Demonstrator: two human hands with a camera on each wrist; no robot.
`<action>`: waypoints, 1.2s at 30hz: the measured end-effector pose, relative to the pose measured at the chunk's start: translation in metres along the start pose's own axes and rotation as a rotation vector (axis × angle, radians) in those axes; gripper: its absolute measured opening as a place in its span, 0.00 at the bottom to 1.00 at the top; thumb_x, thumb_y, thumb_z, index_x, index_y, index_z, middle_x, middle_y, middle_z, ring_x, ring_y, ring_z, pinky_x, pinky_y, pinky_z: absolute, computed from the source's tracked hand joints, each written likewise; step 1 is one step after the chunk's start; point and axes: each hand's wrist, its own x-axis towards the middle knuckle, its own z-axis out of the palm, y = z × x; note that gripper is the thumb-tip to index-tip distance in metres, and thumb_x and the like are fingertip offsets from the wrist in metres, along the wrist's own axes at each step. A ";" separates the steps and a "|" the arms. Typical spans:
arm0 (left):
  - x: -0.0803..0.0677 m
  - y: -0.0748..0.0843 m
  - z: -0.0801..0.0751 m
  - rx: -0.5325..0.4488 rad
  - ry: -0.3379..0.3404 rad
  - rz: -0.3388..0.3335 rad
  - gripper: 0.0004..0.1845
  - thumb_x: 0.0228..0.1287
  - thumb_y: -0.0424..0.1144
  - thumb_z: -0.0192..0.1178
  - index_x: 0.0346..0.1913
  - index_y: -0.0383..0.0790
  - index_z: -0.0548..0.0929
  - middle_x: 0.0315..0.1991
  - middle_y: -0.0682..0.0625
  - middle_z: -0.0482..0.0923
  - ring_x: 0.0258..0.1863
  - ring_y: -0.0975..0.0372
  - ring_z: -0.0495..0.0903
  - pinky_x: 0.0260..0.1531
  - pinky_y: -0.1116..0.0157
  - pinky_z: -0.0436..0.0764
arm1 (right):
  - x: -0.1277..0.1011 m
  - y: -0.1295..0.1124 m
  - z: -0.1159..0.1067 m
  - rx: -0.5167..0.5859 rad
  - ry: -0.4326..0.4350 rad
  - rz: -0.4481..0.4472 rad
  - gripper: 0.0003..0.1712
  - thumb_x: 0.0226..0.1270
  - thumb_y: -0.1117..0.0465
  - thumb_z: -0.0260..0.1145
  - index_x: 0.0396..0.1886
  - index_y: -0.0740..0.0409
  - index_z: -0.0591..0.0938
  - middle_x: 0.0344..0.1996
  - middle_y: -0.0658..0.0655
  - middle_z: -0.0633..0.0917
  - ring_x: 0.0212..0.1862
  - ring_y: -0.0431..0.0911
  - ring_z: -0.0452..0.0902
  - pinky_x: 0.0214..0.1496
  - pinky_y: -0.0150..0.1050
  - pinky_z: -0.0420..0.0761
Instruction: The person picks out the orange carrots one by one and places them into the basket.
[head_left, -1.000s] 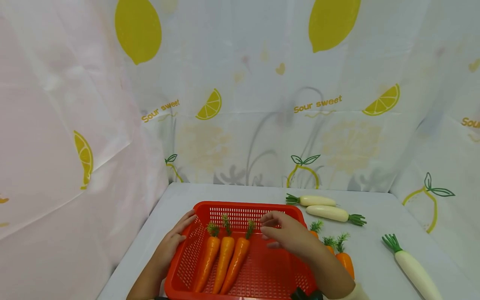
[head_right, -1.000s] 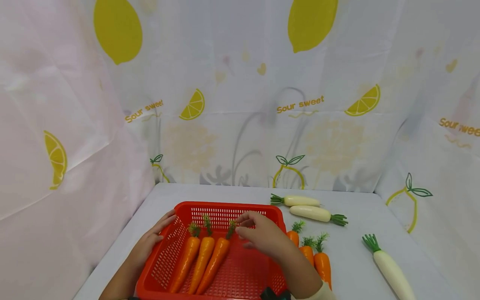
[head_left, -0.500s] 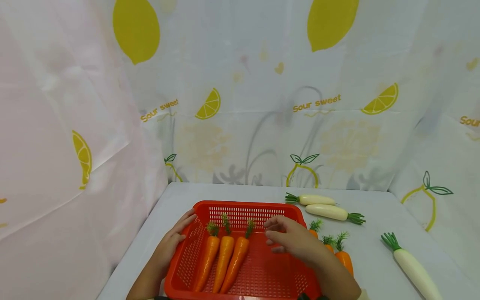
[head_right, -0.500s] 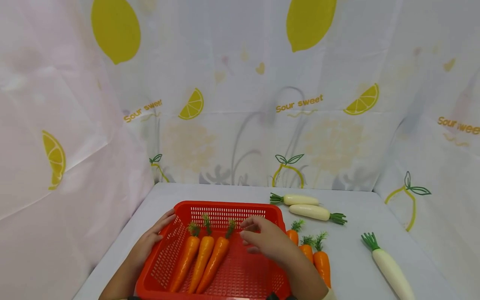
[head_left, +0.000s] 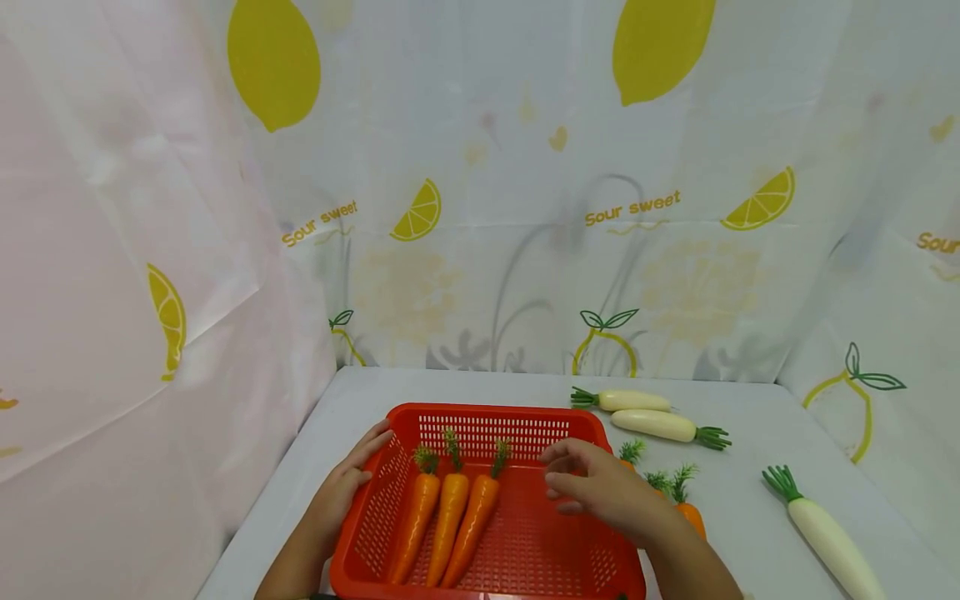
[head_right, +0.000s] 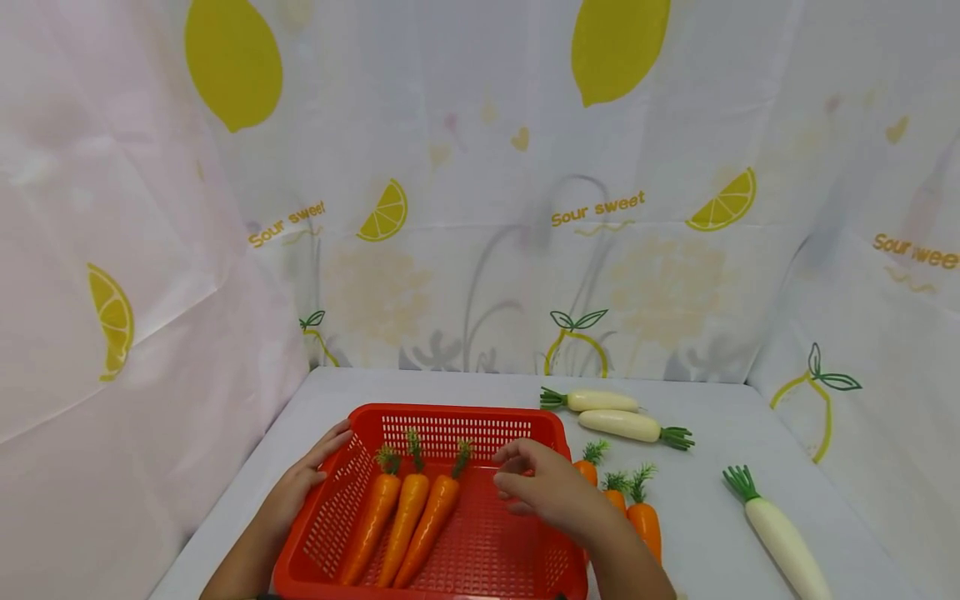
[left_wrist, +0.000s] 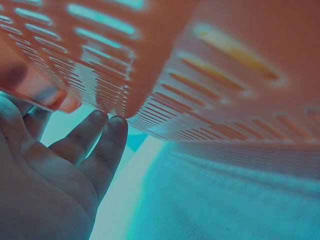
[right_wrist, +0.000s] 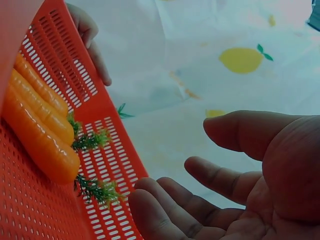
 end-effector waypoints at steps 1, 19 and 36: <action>0.000 0.000 0.000 0.001 -0.001 -0.001 0.37 0.69 0.25 0.35 0.81 0.40 0.63 0.86 0.52 0.44 0.84 0.48 0.39 0.61 0.74 0.74 | -0.001 0.000 -0.001 -0.007 0.002 -0.003 0.23 0.75 0.55 0.66 0.63 0.62 0.76 0.57 0.62 0.80 0.54 0.55 0.82 0.54 0.48 0.87; 0.001 0.001 0.000 0.016 0.006 -0.003 0.36 0.70 0.25 0.35 0.81 0.39 0.63 0.86 0.51 0.44 0.84 0.47 0.40 0.60 0.73 0.75 | -0.019 0.006 -0.015 -0.004 -0.001 -0.025 0.24 0.76 0.57 0.65 0.65 0.65 0.74 0.58 0.63 0.80 0.56 0.55 0.82 0.56 0.51 0.86; -0.001 0.001 0.000 0.029 0.002 0.004 0.36 0.69 0.25 0.35 0.81 0.39 0.62 0.86 0.51 0.44 0.84 0.47 0.39 0.61 0.75 0.73 | -0.029 0.016 -0.038 0.001 0.127 -0.069 0.27 0.77 0.56 0.64 0.66 0.68 0.71 0.58 0.69 0.79 0.54 0.55 0.81 0.52 0.44 0.87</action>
